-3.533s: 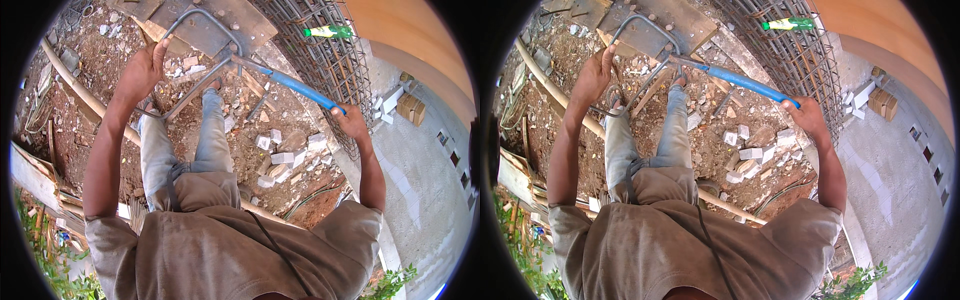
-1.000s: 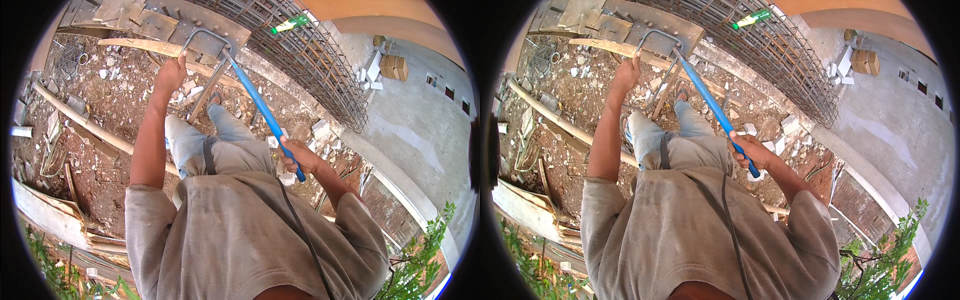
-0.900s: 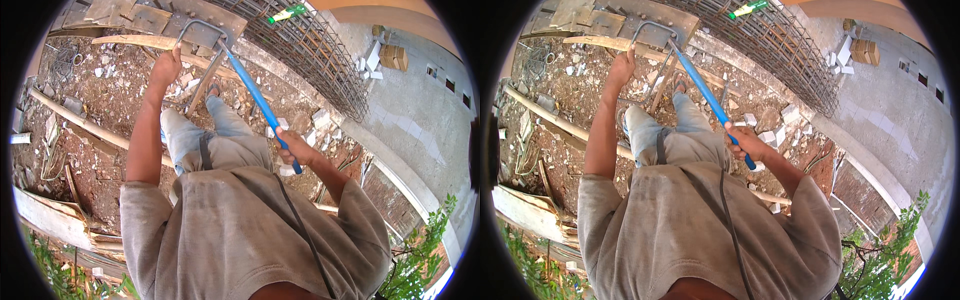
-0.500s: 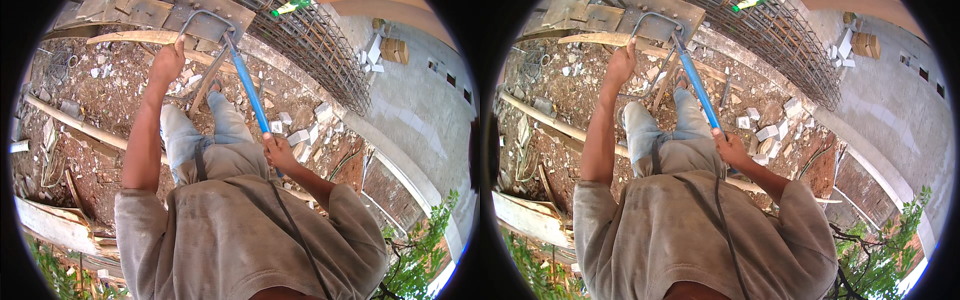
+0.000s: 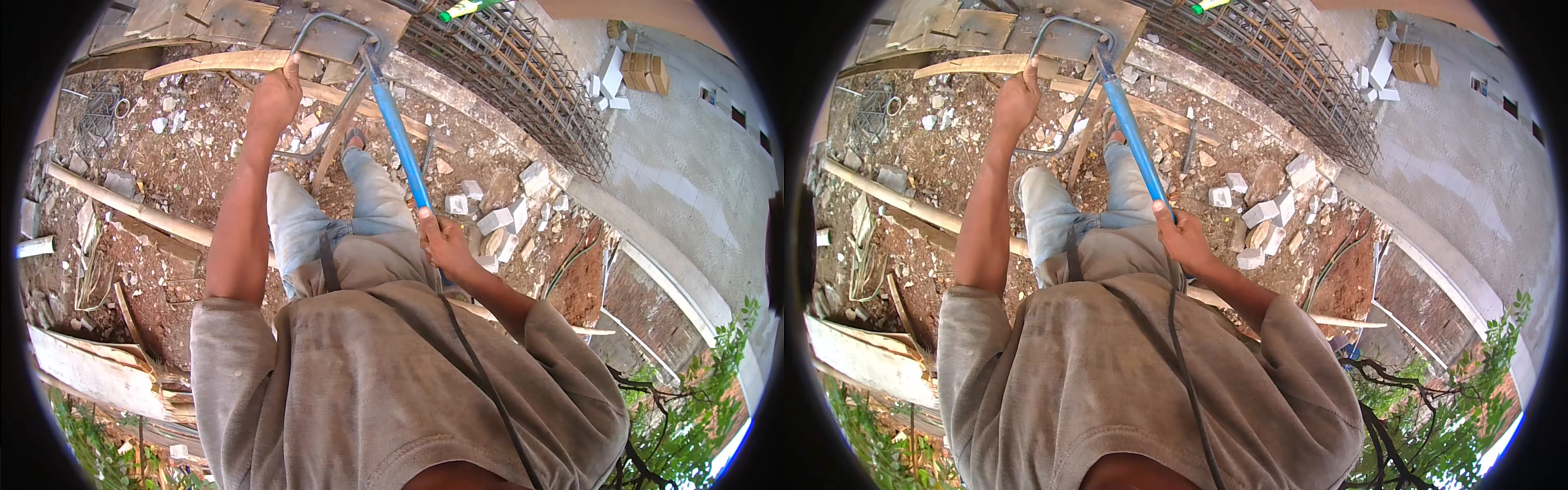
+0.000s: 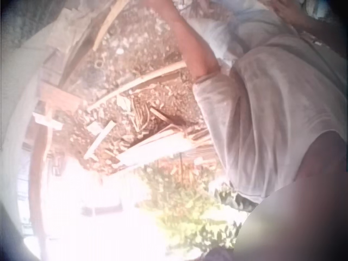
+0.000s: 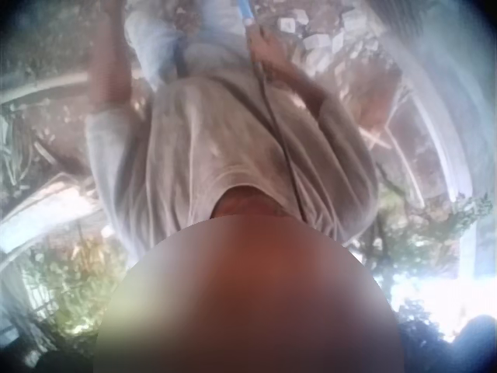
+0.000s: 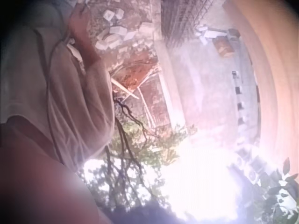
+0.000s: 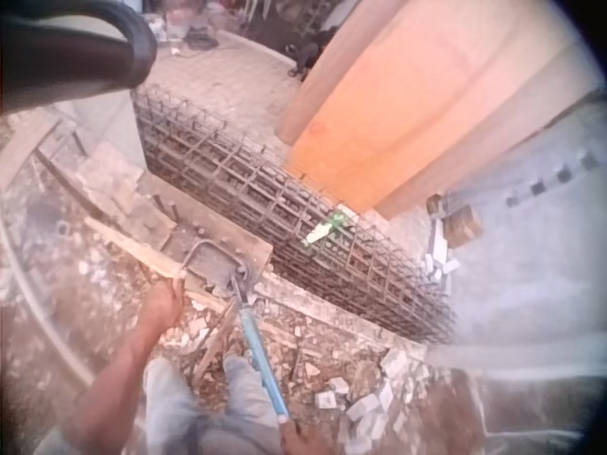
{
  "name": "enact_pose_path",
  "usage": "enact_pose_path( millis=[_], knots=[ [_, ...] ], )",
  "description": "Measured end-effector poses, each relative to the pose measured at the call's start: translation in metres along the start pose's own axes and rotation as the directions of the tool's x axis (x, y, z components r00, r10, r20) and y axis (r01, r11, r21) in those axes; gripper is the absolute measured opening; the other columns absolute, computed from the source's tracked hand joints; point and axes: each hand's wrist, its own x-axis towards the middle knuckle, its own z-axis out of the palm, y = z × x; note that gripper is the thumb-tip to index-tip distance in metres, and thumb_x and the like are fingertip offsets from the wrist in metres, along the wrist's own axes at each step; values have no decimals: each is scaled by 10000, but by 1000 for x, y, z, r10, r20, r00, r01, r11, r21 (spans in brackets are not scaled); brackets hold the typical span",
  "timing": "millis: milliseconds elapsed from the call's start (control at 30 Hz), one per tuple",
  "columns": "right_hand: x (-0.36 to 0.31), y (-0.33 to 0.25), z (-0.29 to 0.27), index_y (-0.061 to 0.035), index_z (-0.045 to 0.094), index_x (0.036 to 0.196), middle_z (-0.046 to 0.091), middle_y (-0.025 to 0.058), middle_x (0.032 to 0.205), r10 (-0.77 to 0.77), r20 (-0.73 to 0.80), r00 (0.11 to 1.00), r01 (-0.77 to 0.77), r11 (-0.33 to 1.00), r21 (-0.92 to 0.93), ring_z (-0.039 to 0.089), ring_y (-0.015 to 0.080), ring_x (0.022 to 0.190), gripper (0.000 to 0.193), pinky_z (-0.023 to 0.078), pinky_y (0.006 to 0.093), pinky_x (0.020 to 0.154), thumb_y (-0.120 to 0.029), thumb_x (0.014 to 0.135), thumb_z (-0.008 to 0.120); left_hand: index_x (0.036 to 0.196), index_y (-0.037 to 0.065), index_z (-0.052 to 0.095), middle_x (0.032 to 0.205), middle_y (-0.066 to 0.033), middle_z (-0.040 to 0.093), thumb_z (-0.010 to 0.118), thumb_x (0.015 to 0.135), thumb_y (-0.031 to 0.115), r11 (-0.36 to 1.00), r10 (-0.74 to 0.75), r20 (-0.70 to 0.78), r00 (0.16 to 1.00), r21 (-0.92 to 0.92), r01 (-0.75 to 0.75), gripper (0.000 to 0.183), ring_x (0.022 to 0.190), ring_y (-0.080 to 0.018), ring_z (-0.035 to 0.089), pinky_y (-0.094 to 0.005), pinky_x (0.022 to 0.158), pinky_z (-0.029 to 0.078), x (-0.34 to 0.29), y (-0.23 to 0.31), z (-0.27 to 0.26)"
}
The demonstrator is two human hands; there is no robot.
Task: The person uses a blue-handled rebar bending tool to bend a metal rebar hook on a construction site. They repeatedly reposition the tool and apply force to shape the metal piece.
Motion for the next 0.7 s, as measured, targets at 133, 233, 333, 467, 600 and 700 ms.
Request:
enact_pose_path(
  millis=[133, 233, 333, 467, 600, 700],
  knots=[
    [-19, -39, -44, -90, 511, 718, 439, -28, 554, 137, 117, 984, -138, 990, -4, 388, 62, 431, 549, 326, 255, 397, -584, 947, 578, 974, -96, 663, 991, -380, 630, 305, 1020, 577, 1000, 28, -10, 1000, -11, -28, 763, 994, -525, 608, -578, 889, 469, 3, -5, 1],
    [-24, -62, -87, -62, 578, 753, 494, -16, 570, -79, 60, 995, 97, 900, -425, 438, 77, 438, 503, 350, 266, 408, -528, 933, 632, 999, -89, 663, 996, -372, 635, 326, 1022, 557, 1000, 5, -66, 998, 25, -3, 729, 991, -527, 609, -574, 892, 468, -3, -2, 3],
    [-27, -57, -125, -45, 631, 783, 460, -27, 595, -283, 63, 957, 270, 791, -550, 405, 81, 515, 443, 346, 298, 478, -465, 901, 707, 1001, -76, 666, 980, -367, 636, 346, 1025, 530, 993, 76, -145, 986, -76, -88, 686, 982, -531, 604, -574, 895, 461, -18, 9, 4],
    [7, -47, -129, -39, 653, 836, 514, -20, 600, -404, -7, 915, 363, 829, -426, 475, 90, 532, 393, 396, 284, 515, -419, 880, 745, 949, -83, 657, 872, -335, 647, 347, 1011, 594, 972, 173, -203, 964, -121, -200, 747, 866, -513, 617, -535, 823, 480, -46, 32, -4],
    [75, -93, -78, -18, 611, 878, 601, 24, 641, -594, 9, 805, 593, 803, -60, 592, 118, 593, 397, 481, 286, 552, -392, 882, 745, 804, -79, 628, 701, -269, 608, 362, 1021, 565, 962, -19, -89, 996, -273, -6, 730, 702, -434, 594, -500, 695, 453, -84, 52, -27],
    [105, -146, -26, 6, 601, 890, 666, 86, 755, -752, -7, 659, 746, 652, 138, 661, 148, 711, 361, 559, 315, 650, -329, 902, 735, 690, -41, 568, 608, -144, 544, 381, 1012, 595, 907, -133, -8, 991, -403, 118, 737, 584, -275, 543, -435, 595, 427, -109, 68, -41]
  ],
)
